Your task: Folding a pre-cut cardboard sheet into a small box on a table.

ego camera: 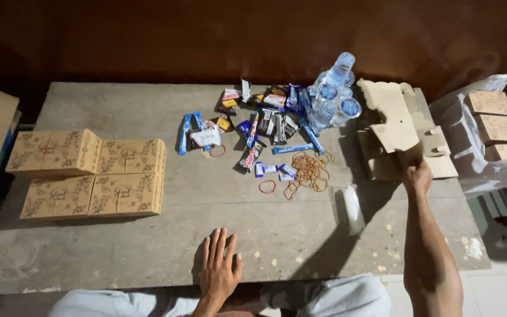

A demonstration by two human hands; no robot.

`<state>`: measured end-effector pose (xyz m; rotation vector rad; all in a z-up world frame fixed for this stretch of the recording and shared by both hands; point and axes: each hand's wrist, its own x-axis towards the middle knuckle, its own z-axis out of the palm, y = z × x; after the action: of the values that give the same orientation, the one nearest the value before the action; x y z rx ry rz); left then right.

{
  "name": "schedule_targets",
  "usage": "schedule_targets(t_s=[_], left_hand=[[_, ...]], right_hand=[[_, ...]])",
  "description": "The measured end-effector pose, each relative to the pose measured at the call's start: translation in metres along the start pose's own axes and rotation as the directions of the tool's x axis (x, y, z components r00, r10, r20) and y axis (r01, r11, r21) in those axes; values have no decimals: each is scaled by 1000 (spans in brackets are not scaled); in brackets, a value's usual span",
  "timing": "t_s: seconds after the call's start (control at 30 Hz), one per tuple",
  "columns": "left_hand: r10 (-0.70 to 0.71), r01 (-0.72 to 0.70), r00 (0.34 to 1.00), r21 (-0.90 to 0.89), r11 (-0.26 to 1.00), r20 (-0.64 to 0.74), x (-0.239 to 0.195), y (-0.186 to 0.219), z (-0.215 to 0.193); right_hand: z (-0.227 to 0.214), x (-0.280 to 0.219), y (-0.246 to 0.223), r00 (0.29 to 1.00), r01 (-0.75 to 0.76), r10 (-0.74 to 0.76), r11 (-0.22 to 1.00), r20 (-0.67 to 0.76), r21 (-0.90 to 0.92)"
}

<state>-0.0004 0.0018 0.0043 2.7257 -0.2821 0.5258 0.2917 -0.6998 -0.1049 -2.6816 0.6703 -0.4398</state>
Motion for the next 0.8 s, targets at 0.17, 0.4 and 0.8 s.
schedule_targets(t_s=[0.17, 0.4, 0.8], left_hand=[[2, -2, 1000, 10, 1000, -7, 6, 0, -1], [3, -3, 1000, 6, 1000, 2, 6, 2, -4], [6, -5, 1000, 4, 1000, -15, 7, 4, -4]], right_hand=[[-26, -12, -44, 979, -163, 189, 955, -83, 246], [-95, -73, -162, 991, -55, 44, 995, 130, 84], [-85, -97, -213, 825, 545, -549, 712, 133, -442]])
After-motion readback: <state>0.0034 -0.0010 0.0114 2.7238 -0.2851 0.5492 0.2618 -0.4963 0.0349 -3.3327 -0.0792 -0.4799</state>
